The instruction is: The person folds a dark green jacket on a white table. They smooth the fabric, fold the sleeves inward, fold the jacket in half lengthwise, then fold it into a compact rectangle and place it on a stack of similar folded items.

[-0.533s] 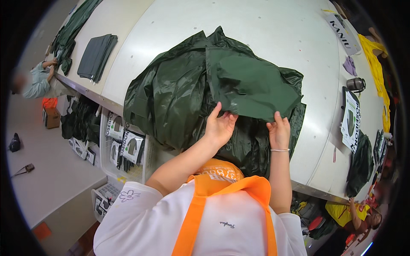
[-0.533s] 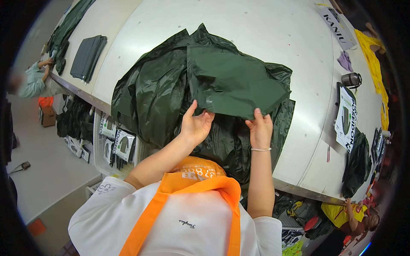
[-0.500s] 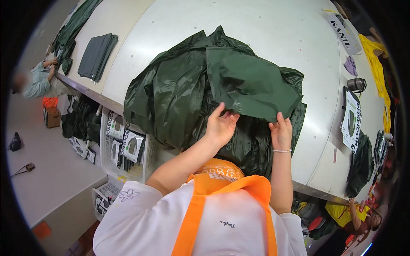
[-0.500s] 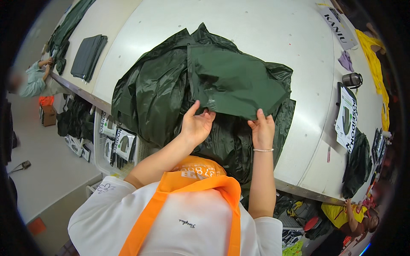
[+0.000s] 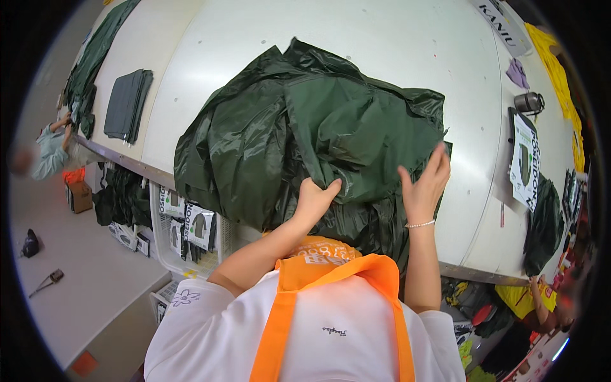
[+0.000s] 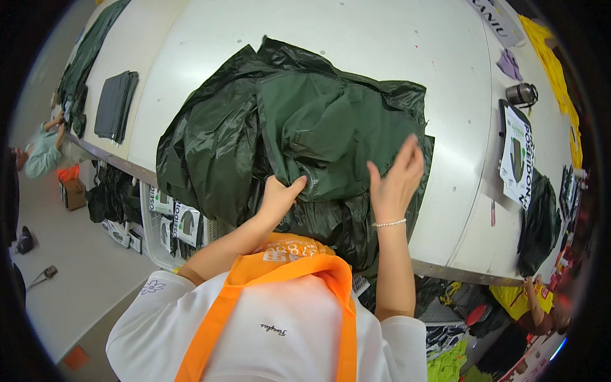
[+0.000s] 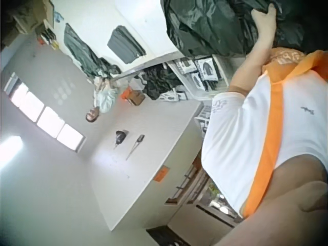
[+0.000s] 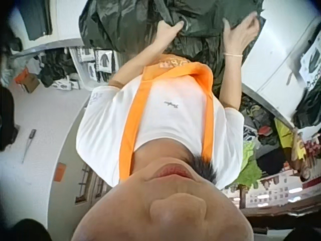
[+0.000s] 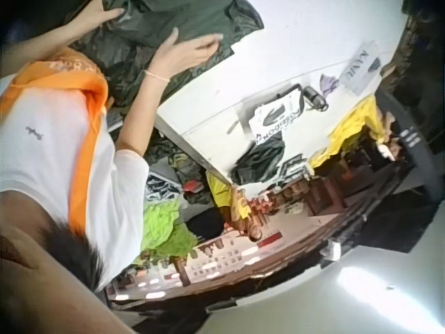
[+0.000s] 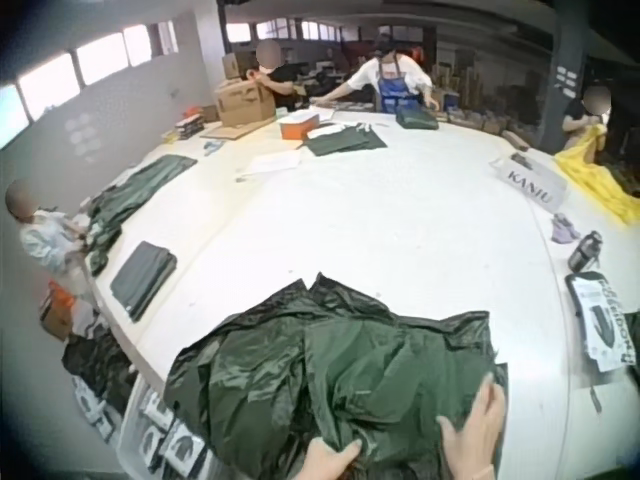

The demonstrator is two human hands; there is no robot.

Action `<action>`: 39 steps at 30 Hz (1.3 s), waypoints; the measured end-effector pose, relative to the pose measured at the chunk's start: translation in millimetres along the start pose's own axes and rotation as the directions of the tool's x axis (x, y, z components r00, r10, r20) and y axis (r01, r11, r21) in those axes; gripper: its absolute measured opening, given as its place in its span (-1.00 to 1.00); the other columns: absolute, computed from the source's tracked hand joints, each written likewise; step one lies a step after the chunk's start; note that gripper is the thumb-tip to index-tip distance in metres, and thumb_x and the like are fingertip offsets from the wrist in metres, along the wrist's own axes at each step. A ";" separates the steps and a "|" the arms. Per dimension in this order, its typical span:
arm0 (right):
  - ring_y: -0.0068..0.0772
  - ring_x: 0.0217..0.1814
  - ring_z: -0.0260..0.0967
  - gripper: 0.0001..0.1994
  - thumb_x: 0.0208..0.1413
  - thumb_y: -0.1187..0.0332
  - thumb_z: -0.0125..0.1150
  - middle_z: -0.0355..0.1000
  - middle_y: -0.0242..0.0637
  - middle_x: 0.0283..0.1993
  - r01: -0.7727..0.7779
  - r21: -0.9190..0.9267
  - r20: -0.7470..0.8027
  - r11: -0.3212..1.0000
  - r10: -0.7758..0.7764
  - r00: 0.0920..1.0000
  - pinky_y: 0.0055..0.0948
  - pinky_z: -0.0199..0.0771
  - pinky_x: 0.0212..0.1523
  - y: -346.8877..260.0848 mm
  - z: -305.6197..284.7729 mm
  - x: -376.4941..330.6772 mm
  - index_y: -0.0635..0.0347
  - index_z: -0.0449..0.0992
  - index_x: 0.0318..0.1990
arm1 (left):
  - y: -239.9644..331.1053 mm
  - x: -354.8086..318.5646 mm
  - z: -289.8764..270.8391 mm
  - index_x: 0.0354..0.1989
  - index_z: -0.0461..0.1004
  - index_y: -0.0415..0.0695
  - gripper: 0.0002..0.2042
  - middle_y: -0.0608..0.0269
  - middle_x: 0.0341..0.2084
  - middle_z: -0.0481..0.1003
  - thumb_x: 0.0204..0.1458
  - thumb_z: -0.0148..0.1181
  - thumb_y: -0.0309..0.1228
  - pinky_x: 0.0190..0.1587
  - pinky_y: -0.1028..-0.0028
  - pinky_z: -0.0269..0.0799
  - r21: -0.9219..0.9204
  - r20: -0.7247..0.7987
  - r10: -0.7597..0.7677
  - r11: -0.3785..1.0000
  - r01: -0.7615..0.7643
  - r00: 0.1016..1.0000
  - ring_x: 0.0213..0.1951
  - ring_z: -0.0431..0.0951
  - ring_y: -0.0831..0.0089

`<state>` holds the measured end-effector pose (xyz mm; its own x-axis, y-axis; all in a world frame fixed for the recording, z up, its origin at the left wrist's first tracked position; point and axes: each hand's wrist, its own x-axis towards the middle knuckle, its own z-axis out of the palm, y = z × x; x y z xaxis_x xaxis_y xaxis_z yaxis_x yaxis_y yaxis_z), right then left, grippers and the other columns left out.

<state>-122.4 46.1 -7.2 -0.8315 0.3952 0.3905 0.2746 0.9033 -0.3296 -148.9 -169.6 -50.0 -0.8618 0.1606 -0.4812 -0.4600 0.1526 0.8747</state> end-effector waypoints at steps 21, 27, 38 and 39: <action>-0.58 -0.14 0.43 -0.79 0.17 0.47 0.01 0.49 -0.24 -0.11 -0.576 0.644 0.677 0.503 -0.026 0.735 -0.56 0.43 -0.17 7.8 56.2 46.1 0.29 0.47 -0.08 | 69.4 56.0 -70.9 0.06 0.29 -0.30 -0.60 0.02 -0.22 0.51 0.01 -0.01 -0.46 -0.13 0.45 0.44 -0.113 0.607 0.210 0.977 -0.178 0.766 -0.19 0.53 0.34; -0.36 -0.31 0.43 -0.53 -0.10 0.73 -0.01 0.30 -0.17 0.16 -0.264 0.344 0.442 0.901 0.093 0.892 -0.50 0.45 -0.25 49.2 -2.7 -45.3 0.17 0.40 0.03 | 104.9 75.0 -54.4 0.19 0.18 -0.12 -0.41 0.18 0.11 0.26 -0.07 0.18 -0.65 -0.23 0.54 0.39 0.260 0.245 0.640 0.680 -0.685 0.729 -0.23 0.49 0.47; -0.66 -0.53 0.17 -0.78 0.14 0.30 0.16 0.37 -0.38 -0.57 -0.472 0.485 0.263 0.737 0.391 0.882 -0.56 0.23 -0.47 81.8 22.0 1.6 0.32 0.49 -0.35 | 139.8 149.8 -81.4 -0.35 0.44 -0.18 -0.78 0.13 -0.32 0.44 -0.16 0.29 -0.40 -0.23 0.25 0.37 0.836 0.156 0.921 0.070 -0.545 0.358 -0.25 0.46 0.12; -0.63 -0.55 0.15 -0.76 0.15 0.28 0.14 0.35 -0.35 -0.59 -0.482 0.437 0.266 0.760 0.402 0.876 -0.54 0.22 -0.48 84.9 26.6 12.1 0.32 0.48 -0.36 | 136.0 132.6 -66.0 -0.42 0.43 -0.16 -0.84 0.14 -0.42 0.44 -0.19 0.27 -0.45 -0.26 0.23 0.34 0.699 0.209 0.888 0.157 -0.698 0.409 -0.33 0.45 0.13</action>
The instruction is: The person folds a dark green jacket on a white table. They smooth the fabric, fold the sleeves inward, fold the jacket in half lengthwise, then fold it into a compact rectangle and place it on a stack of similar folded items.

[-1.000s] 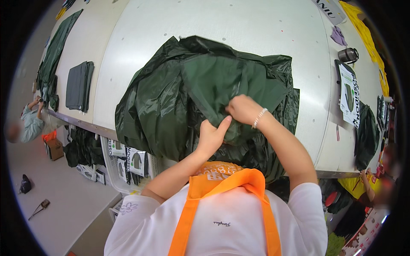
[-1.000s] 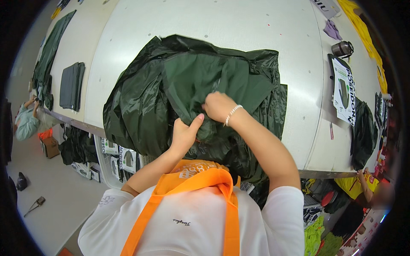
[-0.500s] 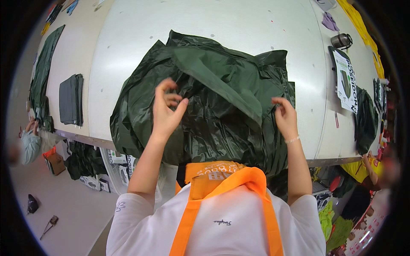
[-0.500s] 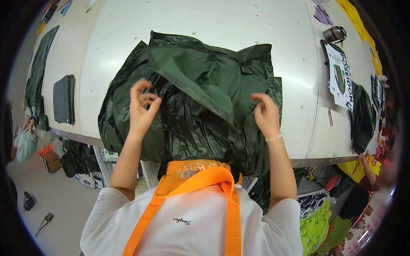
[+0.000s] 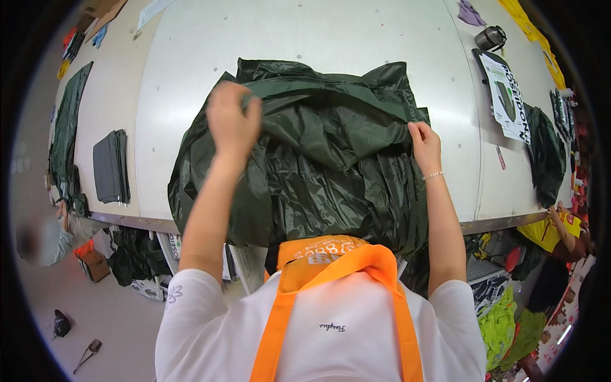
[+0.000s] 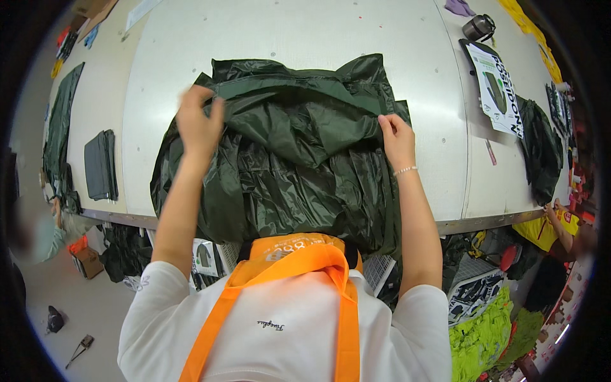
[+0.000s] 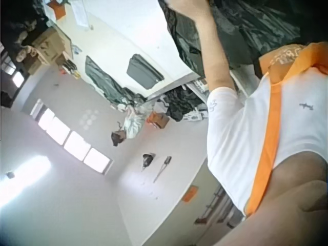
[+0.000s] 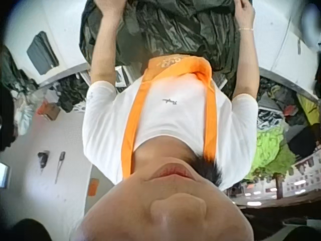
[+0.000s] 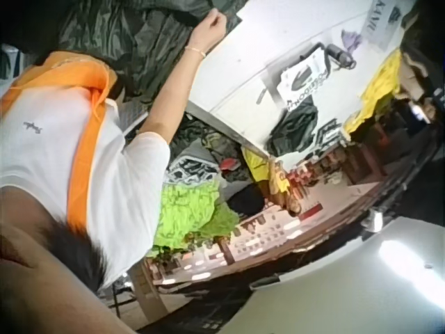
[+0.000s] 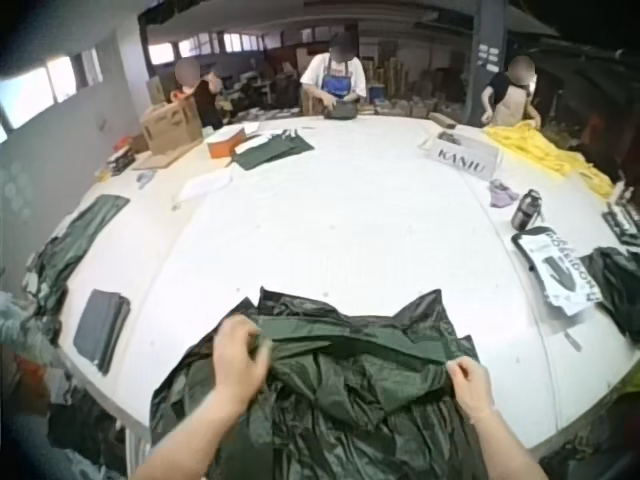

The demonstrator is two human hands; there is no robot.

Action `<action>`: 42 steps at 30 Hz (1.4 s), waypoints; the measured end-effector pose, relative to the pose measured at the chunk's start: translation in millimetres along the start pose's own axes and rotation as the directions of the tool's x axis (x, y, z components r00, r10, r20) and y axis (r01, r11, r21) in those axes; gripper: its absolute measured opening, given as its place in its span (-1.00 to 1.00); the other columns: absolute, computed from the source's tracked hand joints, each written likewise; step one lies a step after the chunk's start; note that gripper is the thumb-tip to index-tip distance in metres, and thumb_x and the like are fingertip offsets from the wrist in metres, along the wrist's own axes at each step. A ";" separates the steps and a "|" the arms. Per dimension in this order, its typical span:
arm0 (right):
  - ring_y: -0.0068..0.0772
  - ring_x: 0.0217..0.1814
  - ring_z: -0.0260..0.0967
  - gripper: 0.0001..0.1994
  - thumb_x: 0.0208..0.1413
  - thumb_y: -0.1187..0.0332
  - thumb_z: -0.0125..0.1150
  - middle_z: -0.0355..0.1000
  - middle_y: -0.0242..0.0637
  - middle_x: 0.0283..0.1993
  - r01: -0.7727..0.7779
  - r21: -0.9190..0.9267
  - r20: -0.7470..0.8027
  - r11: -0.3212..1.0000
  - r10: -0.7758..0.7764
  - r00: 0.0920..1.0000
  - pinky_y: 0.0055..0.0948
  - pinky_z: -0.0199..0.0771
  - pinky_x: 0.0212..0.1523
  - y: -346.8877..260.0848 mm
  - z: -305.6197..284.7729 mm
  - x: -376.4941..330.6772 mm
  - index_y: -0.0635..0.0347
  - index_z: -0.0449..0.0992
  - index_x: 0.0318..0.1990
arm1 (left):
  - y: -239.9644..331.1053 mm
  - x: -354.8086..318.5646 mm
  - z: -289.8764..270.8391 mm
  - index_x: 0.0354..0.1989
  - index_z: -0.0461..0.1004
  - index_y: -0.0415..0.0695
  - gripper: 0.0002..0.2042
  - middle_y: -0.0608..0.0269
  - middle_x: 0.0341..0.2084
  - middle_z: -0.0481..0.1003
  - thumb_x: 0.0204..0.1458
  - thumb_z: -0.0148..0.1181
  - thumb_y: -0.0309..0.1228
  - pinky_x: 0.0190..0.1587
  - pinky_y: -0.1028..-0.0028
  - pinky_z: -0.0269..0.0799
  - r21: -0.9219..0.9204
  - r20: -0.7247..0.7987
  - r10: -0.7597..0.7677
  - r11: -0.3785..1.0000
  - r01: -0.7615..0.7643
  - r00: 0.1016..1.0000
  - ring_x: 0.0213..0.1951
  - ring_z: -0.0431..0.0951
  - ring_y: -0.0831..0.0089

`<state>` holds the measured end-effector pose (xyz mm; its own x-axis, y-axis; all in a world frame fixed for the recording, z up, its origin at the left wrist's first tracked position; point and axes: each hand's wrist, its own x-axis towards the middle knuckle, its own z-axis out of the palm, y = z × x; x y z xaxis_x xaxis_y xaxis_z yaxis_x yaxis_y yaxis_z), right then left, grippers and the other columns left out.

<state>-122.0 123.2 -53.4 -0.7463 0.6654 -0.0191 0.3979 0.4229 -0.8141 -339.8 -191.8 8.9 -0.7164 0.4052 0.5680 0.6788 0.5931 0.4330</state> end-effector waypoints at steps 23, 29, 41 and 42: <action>-0.05 -0.30 0.38 -0.89 -0.04 0.36 0.19 0.43 -0.15 -0.45 0.581 -0.274 0.373 0.767 -0.472 0.799 -0.19 0.41 -0.20 -78.3 85.0 -49.2 0.20 0.56 -0.44 | 9.5 -62.7 22.8 -0.03 0.43 -0.15 -0.63 0.09 -0.09 0.46 -0.05 0.23 -0.36 -0.13 0.24 0.39 -0.097 0.079 0.054 0.994 -0.046 0.995 -0.07 0.45 0.07; -0.23 -0.05 0.26 -0.75 -0.08 0.37 0.30 0.34 -0.28 -0.19 0.460 -0.268 0.383 0.846 -0.344 0.857 -0.30 0.33 -0.08 -36.1 159.4 -99.7 0.19 0.56 -0.20 | -65.6 -36.3 52.7 -0.12 0.48 -0.16 -0.69 -0.02 -0.24 0.50 0.08 0.11 -0.21 -0.18 0.25 0.39 0.082 0.365 -0.354 0.933 0.350 0.861 -0.21 0.50 0.04; -0.27 -0.38 0.31 -0.83 -0.24 0.52 0.34 0.34 -0.37 -0.44 0.799 -0.200 -0.100 0.567 -0.823 0.558 -0.32 0.29 -0.37 -105.4 36.0 -88.5 0.14 0.42 -0.51 | -56.1 39.2 9.2 -0.42 0.53 -0.19 -0.64 0.00 -0.54 0.51 0.07 0.08 -0.09 -0.37 0.24 0.37 0.096 0.445 -0.248 0.969 0.229 0.861 -0.42 0.51 0.06; -0.28 -0.40 0.31 -0.80 -0.26 0.52 0.34 0.33 -0.36 -0.45 0.866 -0.216 -0.056 0.451 -0.891 0.450 -0.32 0.28 -0.40 -111.1 28.1 -99.6 0.13 0.39 -0.51 | -49.7 45.3 3.6 -0.44 0.52 -0.21 -0.65 0.03 -0.61 0.49 0.07 0.10 -0.12 -0.42 0.28 0.34 0.016 0.447 -0.218 0.972 0.236 0.868 -0.50 0.48 0.12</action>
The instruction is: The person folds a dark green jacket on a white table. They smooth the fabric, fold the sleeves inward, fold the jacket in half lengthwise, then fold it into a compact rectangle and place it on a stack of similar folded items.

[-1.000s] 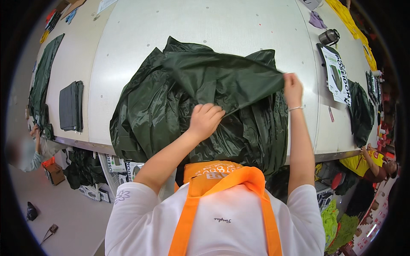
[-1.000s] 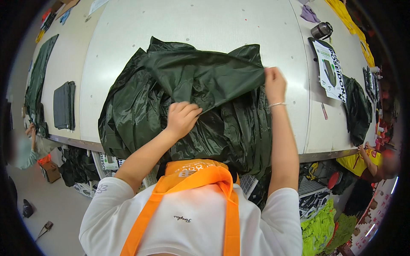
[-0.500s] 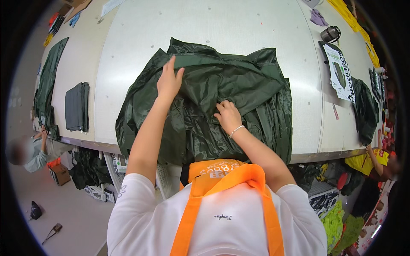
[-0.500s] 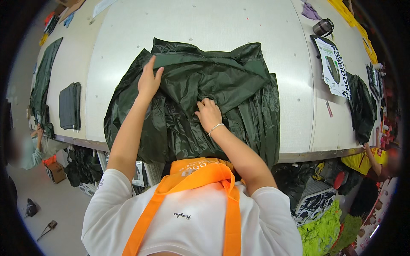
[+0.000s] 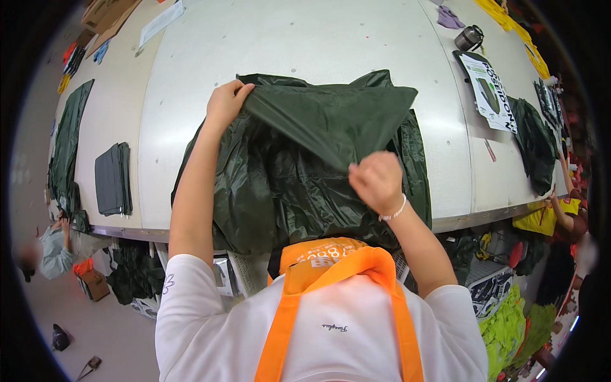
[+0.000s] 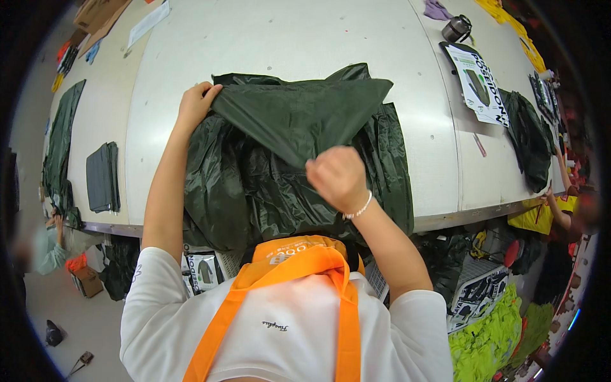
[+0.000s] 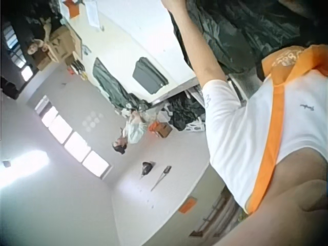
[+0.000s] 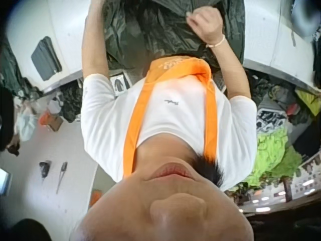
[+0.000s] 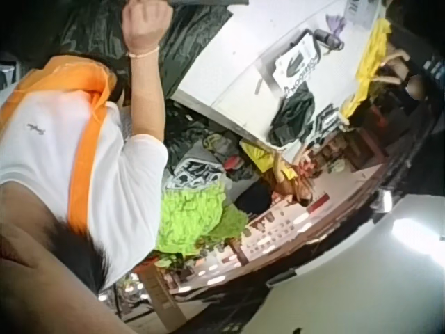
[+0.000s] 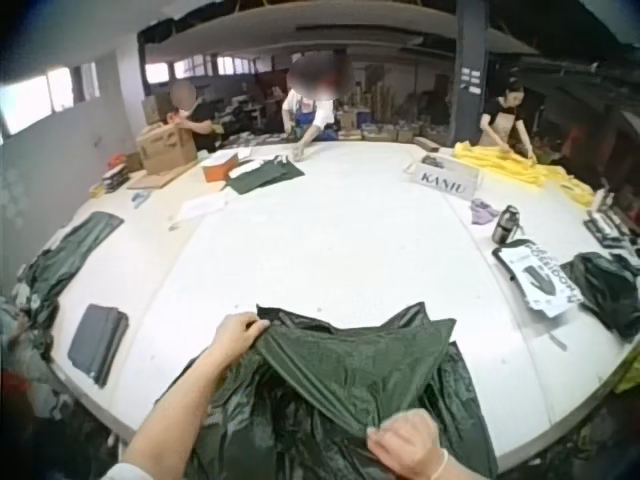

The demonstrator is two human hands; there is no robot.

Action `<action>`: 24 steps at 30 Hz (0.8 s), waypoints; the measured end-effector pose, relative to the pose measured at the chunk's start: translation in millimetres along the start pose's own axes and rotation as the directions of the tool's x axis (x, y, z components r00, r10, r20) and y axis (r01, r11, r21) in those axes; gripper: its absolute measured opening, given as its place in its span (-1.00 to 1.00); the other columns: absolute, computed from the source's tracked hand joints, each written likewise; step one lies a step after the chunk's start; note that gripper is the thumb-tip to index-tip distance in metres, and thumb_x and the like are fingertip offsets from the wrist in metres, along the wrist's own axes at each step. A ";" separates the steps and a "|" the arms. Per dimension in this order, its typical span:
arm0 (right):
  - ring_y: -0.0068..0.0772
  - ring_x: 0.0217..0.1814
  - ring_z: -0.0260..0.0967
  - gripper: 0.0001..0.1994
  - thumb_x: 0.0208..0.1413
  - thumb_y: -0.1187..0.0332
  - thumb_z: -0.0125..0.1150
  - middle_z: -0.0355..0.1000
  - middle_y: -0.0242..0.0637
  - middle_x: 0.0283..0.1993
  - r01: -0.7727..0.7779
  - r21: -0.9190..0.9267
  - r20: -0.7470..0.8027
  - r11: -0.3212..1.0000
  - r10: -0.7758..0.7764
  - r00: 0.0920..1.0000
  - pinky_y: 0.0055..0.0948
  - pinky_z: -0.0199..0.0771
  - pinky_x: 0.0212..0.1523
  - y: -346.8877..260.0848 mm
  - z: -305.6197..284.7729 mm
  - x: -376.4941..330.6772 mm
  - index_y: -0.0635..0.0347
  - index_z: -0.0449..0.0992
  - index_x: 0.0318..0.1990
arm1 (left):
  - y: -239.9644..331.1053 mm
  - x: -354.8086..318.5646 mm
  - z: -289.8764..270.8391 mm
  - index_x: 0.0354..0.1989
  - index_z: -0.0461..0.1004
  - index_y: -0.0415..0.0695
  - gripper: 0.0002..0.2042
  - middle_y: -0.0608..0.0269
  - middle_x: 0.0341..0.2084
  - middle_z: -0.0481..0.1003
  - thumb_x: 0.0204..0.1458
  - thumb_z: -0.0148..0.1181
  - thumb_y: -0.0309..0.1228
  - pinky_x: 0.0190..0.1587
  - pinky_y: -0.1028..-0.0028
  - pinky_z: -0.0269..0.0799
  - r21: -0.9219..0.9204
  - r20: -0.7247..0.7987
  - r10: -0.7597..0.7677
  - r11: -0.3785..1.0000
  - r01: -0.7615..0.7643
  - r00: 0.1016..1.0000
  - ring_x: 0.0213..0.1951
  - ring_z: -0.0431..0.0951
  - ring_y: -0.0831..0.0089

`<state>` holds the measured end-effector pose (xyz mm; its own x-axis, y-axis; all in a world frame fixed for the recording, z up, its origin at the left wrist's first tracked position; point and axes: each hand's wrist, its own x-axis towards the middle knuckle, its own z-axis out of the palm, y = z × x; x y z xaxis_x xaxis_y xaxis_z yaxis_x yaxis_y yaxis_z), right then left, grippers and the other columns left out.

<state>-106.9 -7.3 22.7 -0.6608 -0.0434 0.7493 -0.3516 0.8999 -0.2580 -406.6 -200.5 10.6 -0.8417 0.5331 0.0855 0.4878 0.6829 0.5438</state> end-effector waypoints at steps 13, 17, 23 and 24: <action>-0.10 0.25 0.15 -0.64 0.07 0.30 0.14 0.30 -0.16 0.14 -0.337 -0.214 0.382 0.917 0.396 0.835 -0.18 0.11 0.24 -3.4 81.4 -43.2 0.21 0.41 0.03 | 57.7 -142.0 110.8 0.12 0.32 -0.06 -0.51 0.07 0.19 0.22 -0.02 0.16 -0.21 0.21 0.04 0.05 0.229 0.176 0.481 0.829 -0.511 0.859 0.24 0.16 0.12; 0.01 0.35 0.01 -0.56 0.09 0.24 0.14 0.20 -0.08 0.24 -0.392 -0.209 0.501 0.896 0.442 0.744 -0.10 -0.06 0.33 19.4 114.5 -91.4 0.22 0.35 0.10 | 21.8 -162.9 159.5 0.31 0.10 -0.02 -0.35 0.01 0.33 -0.03 0.06 0.07 -0.05 0.28 -0.07 -0.14 0.240 0.321 0.306 0.889 -0.390 0.896 0.35 -0.08 0.05; 0.01 0.21 0.12 -0.42 -0.02 0.42 0.26 0.07 0.00 0.24 -0.752 -0.165 -0.139 0.639 0.739 0.659 -0.19 0.13 0.20 59.7 59.9 -74.1 0.38 0.21 0.17 | 4.7 -113.2 79.1 0.00 0.36 -0.24 -0.56 -0.11 0.05 0.29 -0.11 0.23 -0.44 0.13 0.16 0.18 0.052 -0.351 0.042 0.998 -0.026 0.935 0.06 0.29 -0.06; -0.09 0.19 0.16 -0.44 0.01 0.42 0.25 0.13 -0.04 0.22 -0.890 0.103 -0.143 0.444 0.892 0.428 -0.25 0.17 0.17 83.6 68.1 -103.5 0.40 0.22 0.17 | -23.9 -106.7 88.1 0.03 0.33 -0.29 -0.57 -0.09 0.02 0.30 -0.03 0.20 -0.40 0.03 0.24 0.28 0.018 -0.410 -0.073 0.996 0.088 0.909 -0.02 0.37 0.07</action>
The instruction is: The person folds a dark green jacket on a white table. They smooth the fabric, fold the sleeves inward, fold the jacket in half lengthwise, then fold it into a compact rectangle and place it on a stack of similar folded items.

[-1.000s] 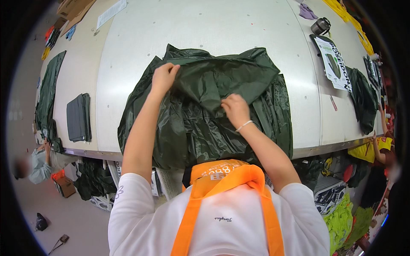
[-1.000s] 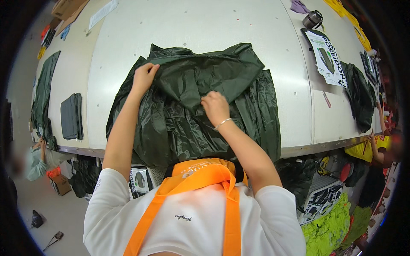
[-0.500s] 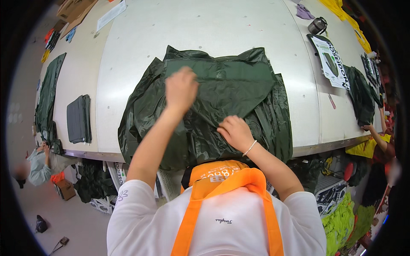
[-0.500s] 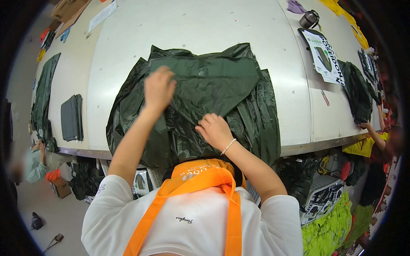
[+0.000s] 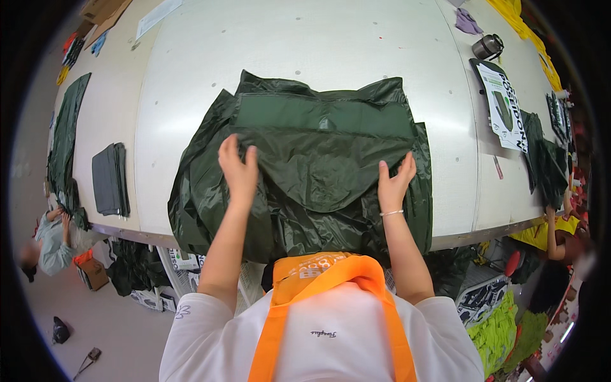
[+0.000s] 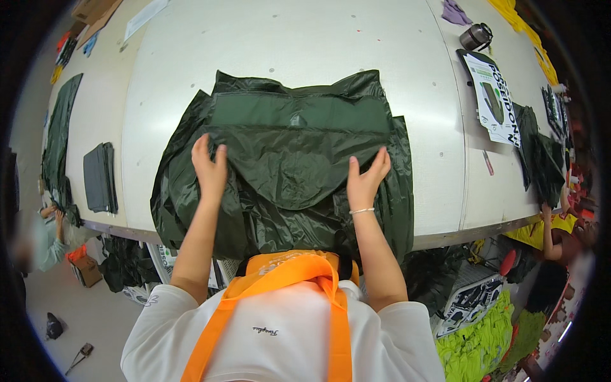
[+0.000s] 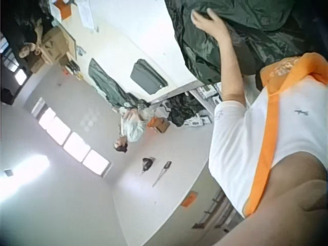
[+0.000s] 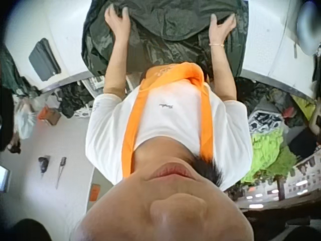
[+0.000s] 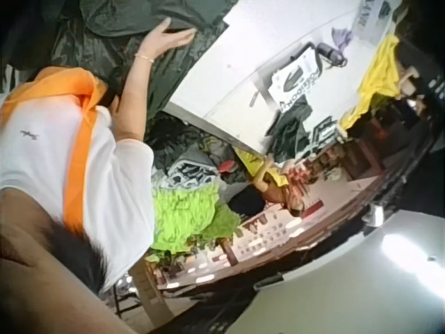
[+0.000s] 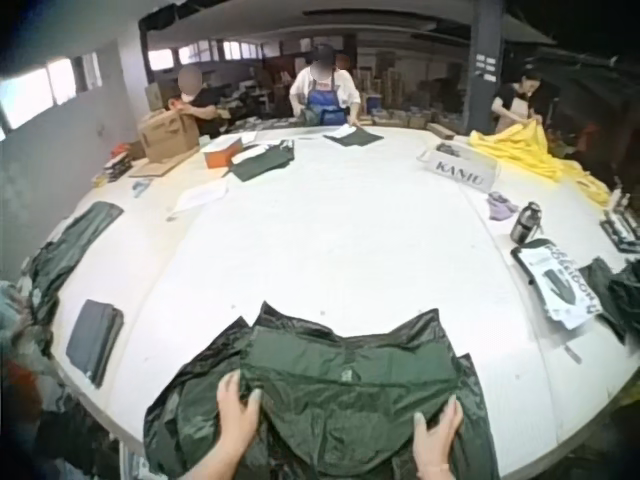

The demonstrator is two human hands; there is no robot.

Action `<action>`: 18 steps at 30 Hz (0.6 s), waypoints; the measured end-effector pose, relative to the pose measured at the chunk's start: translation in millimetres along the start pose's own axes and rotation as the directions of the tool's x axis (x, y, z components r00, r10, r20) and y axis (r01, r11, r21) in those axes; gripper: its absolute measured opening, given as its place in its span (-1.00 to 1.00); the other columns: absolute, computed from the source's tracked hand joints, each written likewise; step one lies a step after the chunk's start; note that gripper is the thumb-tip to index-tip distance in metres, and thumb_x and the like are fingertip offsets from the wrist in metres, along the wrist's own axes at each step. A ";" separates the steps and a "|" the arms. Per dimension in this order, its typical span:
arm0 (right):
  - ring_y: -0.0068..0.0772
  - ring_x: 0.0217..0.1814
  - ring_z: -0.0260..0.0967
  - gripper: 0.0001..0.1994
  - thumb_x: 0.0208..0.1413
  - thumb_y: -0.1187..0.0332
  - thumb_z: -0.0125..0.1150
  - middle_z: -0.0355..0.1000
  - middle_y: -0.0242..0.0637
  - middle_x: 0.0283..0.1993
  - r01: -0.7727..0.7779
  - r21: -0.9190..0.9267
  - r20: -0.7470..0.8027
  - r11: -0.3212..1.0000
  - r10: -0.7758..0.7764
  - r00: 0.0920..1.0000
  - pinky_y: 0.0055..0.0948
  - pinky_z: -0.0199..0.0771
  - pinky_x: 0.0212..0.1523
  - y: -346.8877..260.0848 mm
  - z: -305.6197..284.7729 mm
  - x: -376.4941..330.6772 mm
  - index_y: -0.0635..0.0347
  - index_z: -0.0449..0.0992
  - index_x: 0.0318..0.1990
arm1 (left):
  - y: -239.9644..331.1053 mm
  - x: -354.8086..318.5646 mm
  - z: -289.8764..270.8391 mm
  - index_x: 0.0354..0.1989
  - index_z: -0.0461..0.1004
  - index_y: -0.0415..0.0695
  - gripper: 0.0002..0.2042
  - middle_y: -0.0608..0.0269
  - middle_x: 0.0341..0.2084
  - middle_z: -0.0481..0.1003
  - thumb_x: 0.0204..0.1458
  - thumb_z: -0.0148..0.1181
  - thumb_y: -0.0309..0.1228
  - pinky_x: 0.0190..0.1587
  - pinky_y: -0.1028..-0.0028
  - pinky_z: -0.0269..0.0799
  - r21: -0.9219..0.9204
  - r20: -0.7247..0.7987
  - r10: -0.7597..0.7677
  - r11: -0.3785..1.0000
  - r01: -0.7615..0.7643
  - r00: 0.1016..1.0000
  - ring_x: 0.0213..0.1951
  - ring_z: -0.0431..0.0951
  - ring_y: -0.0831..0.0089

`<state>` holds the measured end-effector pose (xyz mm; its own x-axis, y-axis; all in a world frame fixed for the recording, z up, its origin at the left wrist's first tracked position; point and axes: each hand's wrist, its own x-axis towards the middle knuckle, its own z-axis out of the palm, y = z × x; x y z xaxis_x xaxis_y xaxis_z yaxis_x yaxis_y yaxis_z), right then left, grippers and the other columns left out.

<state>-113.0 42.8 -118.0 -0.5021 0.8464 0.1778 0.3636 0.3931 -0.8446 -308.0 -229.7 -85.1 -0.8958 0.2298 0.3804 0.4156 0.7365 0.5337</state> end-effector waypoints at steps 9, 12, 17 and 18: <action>-0.43 -0.08 0.38 -0.64 0.07 0.51 0.18 0.42 -0.22 0.00 -0.123 0.474 0.141 0.872 0.063 0.988 -0.44 0.37 -0.02 -67.9 26.4 71.7 0.37 0.38 0.04 | 6.7 63.8 20.9 -0.06 0.48 -0.31 -0.75 0.31 -0.33 0.54 0.09 0.13 -0.51 -0.33 0.62 0.34 -0.809 0.268 -0.526 0.331 0.485 0.807 -0.46 0.43 0.61; -0.13 -0.31 0.38 -0.50 -0.15 0.58 0.16 0.33 -0.19 -0.29 0.384 0.080 0.462 0.920 -0.376 0.803 -0.34 0.43 -0.28 -106.8 36.6 53.7 0.03 0.45 0.06 | 74.9 60.4 23.5 -0.08 0.51 -0.26 -0.71 0.31 -0.48 0.51 -0.04 0.17 -0.59 -0.43 0.60 0.33 -0.647 0.078 -0.017 0.760 0.064 0.997 -0.51 0.42 0.61; -0.14 -0.20 0.38 -0.74 -0.10 0.47 0.18 0.35 -0.23 -0.27 0.579 -0.057 0.785 0.813 -0.321 0.529 -0.22 0.44 -0.21 -54.4 73.3 8.0 0.26 0.47 -0.17 | 98.1 17.6 72.9 -0.08 0.53 -0.02 -0.68 0.16 -0.52 0.40 -0.09 0.20 -0.38 -0.46 0.33 0.43 -0.284 0.442 0.409 0.908 -0.308 0.798 -0.50 0.49 0.22; -0.14 -0.11 0.36 -0.69 -0.10 0.40 0.21 0.35 -0.21 -0.21 0.557 -0.064 0.839 0.828 -0.257 0.479 -0.21 0.40 -0.12 -58.5 66.1 8.6 0.27 0.46 -0.14 | 90.5 9.2 83.8 -0.07 0.53 -0.03 -0.67 0.18 -0.52 0.40 -0.08 0.20 -0.36 -0.46 0.32 0.43 -0.261 0.489 0.394 0.917 -0.301 0.778 -0.49 0.49 0.22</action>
<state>-190.5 3.4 -100.5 -0.9925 0.0030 -0.1219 0.0723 0.8198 -0.5681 -291.9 -107.6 -96.6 -0.6103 0.7802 0.1373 0.6918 0.4404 0.5723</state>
